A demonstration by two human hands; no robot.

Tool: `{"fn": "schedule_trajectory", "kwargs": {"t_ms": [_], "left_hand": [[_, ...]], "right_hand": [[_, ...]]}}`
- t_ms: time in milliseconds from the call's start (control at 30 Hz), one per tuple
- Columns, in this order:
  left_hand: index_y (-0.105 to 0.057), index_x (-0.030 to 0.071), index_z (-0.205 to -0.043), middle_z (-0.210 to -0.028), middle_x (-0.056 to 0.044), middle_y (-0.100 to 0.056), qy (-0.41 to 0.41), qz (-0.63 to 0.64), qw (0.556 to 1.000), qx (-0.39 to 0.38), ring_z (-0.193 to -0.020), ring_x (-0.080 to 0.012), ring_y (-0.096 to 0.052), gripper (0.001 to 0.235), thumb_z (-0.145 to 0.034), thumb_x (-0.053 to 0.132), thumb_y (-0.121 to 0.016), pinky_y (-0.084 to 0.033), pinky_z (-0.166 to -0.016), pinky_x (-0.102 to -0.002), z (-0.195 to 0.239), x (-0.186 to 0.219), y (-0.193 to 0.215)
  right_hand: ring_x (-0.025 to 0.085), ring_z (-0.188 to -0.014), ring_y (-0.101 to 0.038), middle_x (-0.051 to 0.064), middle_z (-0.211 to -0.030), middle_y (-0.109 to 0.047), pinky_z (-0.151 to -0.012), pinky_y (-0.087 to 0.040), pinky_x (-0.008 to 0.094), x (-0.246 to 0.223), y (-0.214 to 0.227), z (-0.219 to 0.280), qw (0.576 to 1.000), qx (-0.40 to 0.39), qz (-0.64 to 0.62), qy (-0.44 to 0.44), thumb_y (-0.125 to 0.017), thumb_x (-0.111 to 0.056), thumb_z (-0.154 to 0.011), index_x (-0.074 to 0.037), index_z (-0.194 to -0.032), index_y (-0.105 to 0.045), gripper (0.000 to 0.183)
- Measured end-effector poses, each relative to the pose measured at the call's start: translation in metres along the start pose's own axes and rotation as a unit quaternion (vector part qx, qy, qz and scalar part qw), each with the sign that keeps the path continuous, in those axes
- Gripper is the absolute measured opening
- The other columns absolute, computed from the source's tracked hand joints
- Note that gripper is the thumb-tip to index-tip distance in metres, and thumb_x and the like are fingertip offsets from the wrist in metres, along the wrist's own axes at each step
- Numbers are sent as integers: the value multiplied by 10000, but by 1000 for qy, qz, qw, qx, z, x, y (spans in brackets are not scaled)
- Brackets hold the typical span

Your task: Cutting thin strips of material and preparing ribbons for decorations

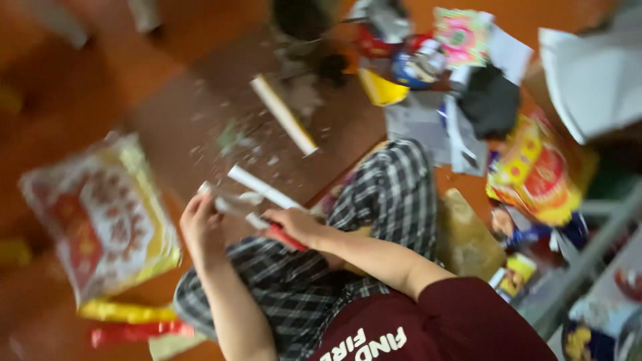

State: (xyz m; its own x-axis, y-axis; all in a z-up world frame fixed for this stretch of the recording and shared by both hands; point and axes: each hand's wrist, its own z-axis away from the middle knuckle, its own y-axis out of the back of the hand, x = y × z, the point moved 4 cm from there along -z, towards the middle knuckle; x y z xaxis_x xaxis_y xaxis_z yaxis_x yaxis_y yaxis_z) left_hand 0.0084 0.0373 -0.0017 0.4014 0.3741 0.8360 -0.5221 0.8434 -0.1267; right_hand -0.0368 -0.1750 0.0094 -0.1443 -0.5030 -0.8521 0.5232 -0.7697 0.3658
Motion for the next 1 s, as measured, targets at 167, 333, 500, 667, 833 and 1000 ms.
{"fn": "schedule_trajectory", "kwargs": {"t_ms": [167,333,500,667,833,1000], "left_hand": [[-673,107,-912,-686,-4,-608,20,74,996,-38,-567,-42,-603,90,-929,139,-755,-514,-545,-142,-24,-19,9],[-627,151,-1039,-815,-64,-690,2,95,993,-74,-717,-163,-743,114,-1072,260,-631,-650,-692,-309,7,-11,-19],[-601,36,-1030,-765,-51,-534,-53,-14,972,-230,-740,-166,-618,150,-1105,155,-551,-480,-776,-246,44,4,-55],[-660,30,-1027,-747,-113,-617,-71,-137,951,-266,-676,-194,-619,273,-1092,271,-547,-465,-619,-298,25,-18,-44],[-634,66,-1019,-760,-55,-630,-103,-142,956,-234,-629,-140,-659,258,-1114,209,-442,-392,-542,-220,23,-5,-53],[-452,129,-1067,-690,64,-283,-99,107,977,-154,-469,-39,-299,236,-1155,293,-308,-277,-416,-168,-13,-5,-34]], "right_hand": [[335,-869,-724,115,-839,-713,-785,-559,423,27,-13,-14,991,69,17,111,-744,-354,-886,-184,-988,-608,240],[426,-966,-714,206,-954,-740,-869,-561,489,12,1,-7,993,39,28,104,-700,-228,-910,-141,-1166,-620,282],[326,-1045,-704,123,-1011,-734,-963,-522,399,35,-3,-19,986,56,-154,34,-590,-321,-968,-204,-1142,-684,230],[364,-1054,-684,195,-1074,-708,-1005,-493,444,47,15,-50,977,84,-195,-17,-790,-373,-891,-154,-1284,-666,467],[402,-1062,-693,174,-1044,-717,-908,-536,464,12,36,-37,995,22,-91,-21,-748,-555,-884,-277,-1289,-617,508],[235,-938,-711,89,-969,-705,-998,-505,310,12,9,-21,951,-83,-292,-55,-753,-348,-917,-189,-1292,-583,441]]}}
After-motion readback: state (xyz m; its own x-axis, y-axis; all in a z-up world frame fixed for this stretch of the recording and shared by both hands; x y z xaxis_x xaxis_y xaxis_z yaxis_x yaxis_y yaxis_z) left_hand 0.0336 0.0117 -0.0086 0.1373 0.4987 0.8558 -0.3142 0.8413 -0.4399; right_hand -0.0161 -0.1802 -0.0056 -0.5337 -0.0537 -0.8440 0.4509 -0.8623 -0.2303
